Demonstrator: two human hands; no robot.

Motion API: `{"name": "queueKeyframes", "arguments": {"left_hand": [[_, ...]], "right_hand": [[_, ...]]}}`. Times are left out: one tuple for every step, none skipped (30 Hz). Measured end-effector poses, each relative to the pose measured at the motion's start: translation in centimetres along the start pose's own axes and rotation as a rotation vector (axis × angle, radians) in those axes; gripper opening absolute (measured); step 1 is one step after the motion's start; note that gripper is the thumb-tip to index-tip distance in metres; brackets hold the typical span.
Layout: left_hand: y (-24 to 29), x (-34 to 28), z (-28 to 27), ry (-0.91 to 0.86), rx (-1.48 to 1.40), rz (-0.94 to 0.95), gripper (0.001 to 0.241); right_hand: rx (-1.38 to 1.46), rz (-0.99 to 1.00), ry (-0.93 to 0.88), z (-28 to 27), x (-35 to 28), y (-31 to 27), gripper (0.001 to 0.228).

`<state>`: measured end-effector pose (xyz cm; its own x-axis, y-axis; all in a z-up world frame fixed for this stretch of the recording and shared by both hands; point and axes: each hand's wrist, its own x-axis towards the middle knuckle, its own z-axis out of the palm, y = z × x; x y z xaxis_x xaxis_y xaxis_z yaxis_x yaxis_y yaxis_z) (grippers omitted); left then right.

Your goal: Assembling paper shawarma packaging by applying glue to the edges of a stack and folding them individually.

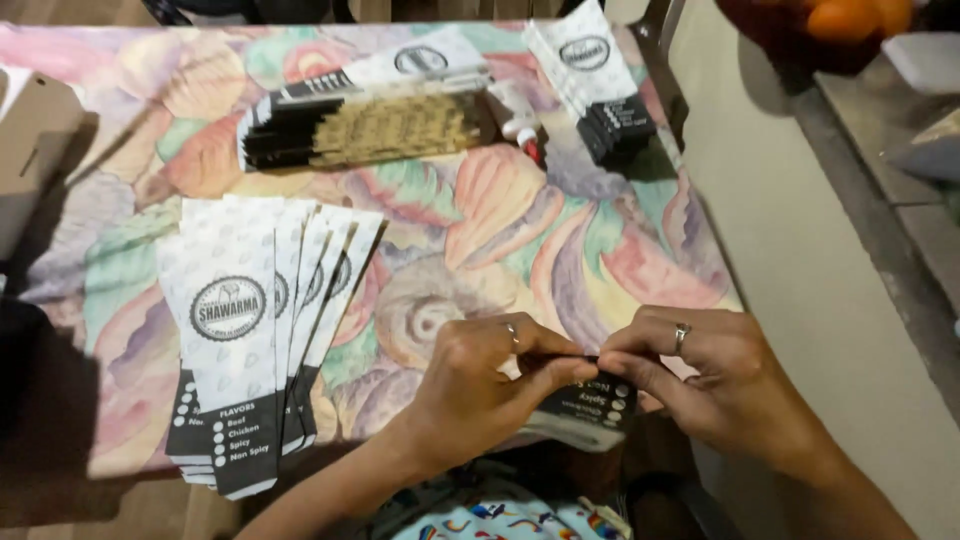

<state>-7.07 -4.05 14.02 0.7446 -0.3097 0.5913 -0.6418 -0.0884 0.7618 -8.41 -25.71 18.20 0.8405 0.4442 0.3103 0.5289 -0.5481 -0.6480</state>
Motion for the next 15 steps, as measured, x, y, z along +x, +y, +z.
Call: {"name": "queueKeyframes", "arguments": {"left_hand": [[0.0, 0.2, -0.2, 0.004, 0.003, 0.008, 0.015], [0.1, 0.2, -0.4, -0.032, -0.030, -0.071, 0.015], [0.1, 0.2, -0.5, -0.069, -0.063, -0.149, 0.015], [0.0, 0.2, -0.4, -0.068, -0.062, -0.149, 0.015], [-0.1, 0.1, -0.3, -0.047, -0.001, -0.054, 0.010], [-0.3, 0.1, -0.3, -0.027, 0.063, 0.043, 0.005], [-0.5, 0.0, -1.3, -0.025, 0.065, 0.045, 0.005], [-0.7, 0.0, -2.3, 0.035, 0.097, 0.032, 0.006], [-0.9, 0.0, -3.3, 0.095, 0.128, 0.019, 0.008], [-0.4, 0.5, -2.8, 0.096, 0.128, 0.022, 0.008], [0.0, 0.9, -2.4, 0.037, 0.112, 0.061, 0.008], [0.5, 0.9, -1.8, -0.020, 0.094, 0.088, 0.009], [0.5, 0.7, -1.0, -0.018, 0.092, 0.081, 0.009], [0.3, 0.9, -0.2, -0.020, 0.087, 0.108, 0.010], [0.2, 1.1, 0.5, -0.023, 0.083, 0.135, 0.012]], "right_hand": [[-0.005, -0.008, 0.002, 0.0, 0.3, 0.3, 0.013], [-0.045, -0.055, 0.010, 0.0, 0.3, 0.5, 0.012], [-0.086, -0.101, 0.019, 0.1, 0.4, 0.8, 0.011], [-0.086, -0.102, 0.018, 0.1, 0.3, 0.7, 0.011], [-0.105, -0.129, 0.011, 0.1, 0.3, 0.6, 0.011], [-0.125, -0.158, 0.004, 0.1, 0.4, 0.5, 0.011], [-0.126, -0.161, 0.005, -0.7, -0.2, 1.9, 0.011], [-0.244, -0.148, 0.034, -1.6, -0.8, 3.2, 0.005], [-0.362, -0.134, 0.064, -2.5, -1.3, 4.6, 0.009], [-0.364, -0.136, 0.066, -2.7, -0.9, 3.2, 0.009], [-0.322, -0.110, 0.092, -2.9, -0.6, 1.9, 0.009], [-0.276, -0.081, 0.110, -2.9, -0.5, 0.5, 0.012], [-0.273, -0.077, 0.103, -2.2, -0.4, 0.2, 0.012], [-0.261, -0.149, 0.072, -1.7, 0.1, 0.0, 0.012], [-0.249, -0.221, 0.041, -1.1, 0.6, -0.3, 0.015]]}}
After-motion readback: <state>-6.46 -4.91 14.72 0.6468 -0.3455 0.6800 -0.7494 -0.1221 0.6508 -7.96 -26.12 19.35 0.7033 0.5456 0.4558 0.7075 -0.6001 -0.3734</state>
